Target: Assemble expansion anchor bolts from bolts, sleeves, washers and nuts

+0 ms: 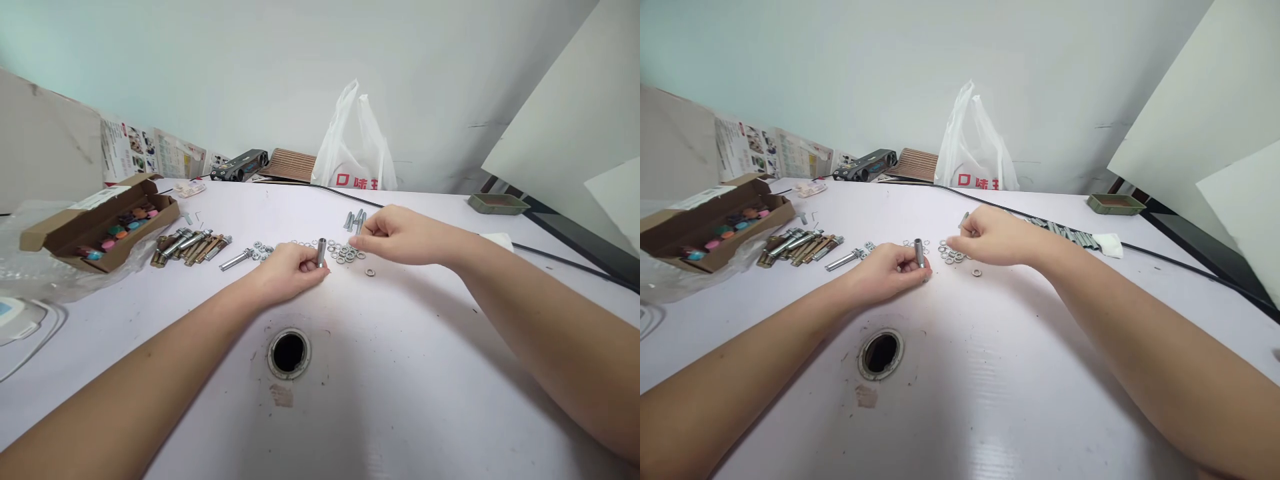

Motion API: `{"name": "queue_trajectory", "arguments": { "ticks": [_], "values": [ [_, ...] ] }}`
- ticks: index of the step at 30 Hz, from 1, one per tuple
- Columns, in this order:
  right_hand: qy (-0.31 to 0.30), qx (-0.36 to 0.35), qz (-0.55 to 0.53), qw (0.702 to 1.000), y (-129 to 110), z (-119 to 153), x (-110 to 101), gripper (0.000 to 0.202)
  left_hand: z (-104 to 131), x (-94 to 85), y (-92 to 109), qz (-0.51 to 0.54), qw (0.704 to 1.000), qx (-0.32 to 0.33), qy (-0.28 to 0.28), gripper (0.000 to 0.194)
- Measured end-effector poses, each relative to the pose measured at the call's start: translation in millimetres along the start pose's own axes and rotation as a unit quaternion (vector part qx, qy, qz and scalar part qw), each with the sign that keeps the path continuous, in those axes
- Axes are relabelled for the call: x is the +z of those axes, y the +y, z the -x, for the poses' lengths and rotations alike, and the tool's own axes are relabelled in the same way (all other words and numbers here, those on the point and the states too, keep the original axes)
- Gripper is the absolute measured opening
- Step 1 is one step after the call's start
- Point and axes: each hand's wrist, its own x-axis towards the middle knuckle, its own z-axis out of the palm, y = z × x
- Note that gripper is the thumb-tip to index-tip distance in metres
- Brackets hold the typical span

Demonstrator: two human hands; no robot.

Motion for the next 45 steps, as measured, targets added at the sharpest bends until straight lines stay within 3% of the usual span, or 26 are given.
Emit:
{"name": "queue_trajectory", "arguments": {
  "ticks": [3,6,13,17,20,23,27,32,38,45],
  "values": [
    [-0.057,0.043,0.062,0.996,17.1,-0.4,10.1,0.038,0.5,-3.7,-2.7,-0.012,1.0,-0.006,0.007,0.028],
    [-0.069,0.074,0.087,0.991,27.9,-1.9,20.2,0.035,0.6,-5.7,-4.4,-0.028,0.999,-0.014,0.01,0.027],
    [-0.107,0.088,0.024,0.99,36.0,-8.9,23.7,0.027,3.1,-6.1,-5.9,-0.025,1.0,-0.002,0.001,0.027],
    [-0.08,0.071,-0.126,0.986,19.6,-3.9,19.3,0.033,3.7,-6.0,-3.7,0.004,1.0,-0.001,0.018,0.031],
    [-0.039,0.062,-0.302,0.951,-4.6,-3.6,24.3,0.043,2.5,-5.4,-3.2,0.014,1.0,0.002,0.011,0.027],
    [-0.009,0.059,-0.358,0.932,-23.7,-10.2,37.9,0.047,1.2,-5.0,-4.6,0.022,1.0,0.003,0.0,0.026],
    [-0.007,0.039,-0.344,0.938,-28.6,-17.4,51.1,0.047,0.3,-4.9,-5.5,0.029,1.0,-0.005,-0.006,0.027],
    [0.021,0.046,-0.302,0.952,-19.2,-20.4,43.4,0.046,1.4,-10.9,-5.3,0.038,0.999,-0.012,-0.021,0.024],
    [0.058,0.019,-0.09,0.994,-12.0,-53.0,38.3,0.03,3.8,-28.1,-11.9,0.001,0.998,-0.051,-0.047,0.027],
    [0.027,0.014,-0.01,0.999,-19.8,-79.5,54.8,0.023,-1.1,-26.0,-17.6,-0.034,0.999,-0.02,0.017,0.024]
  ]
}}
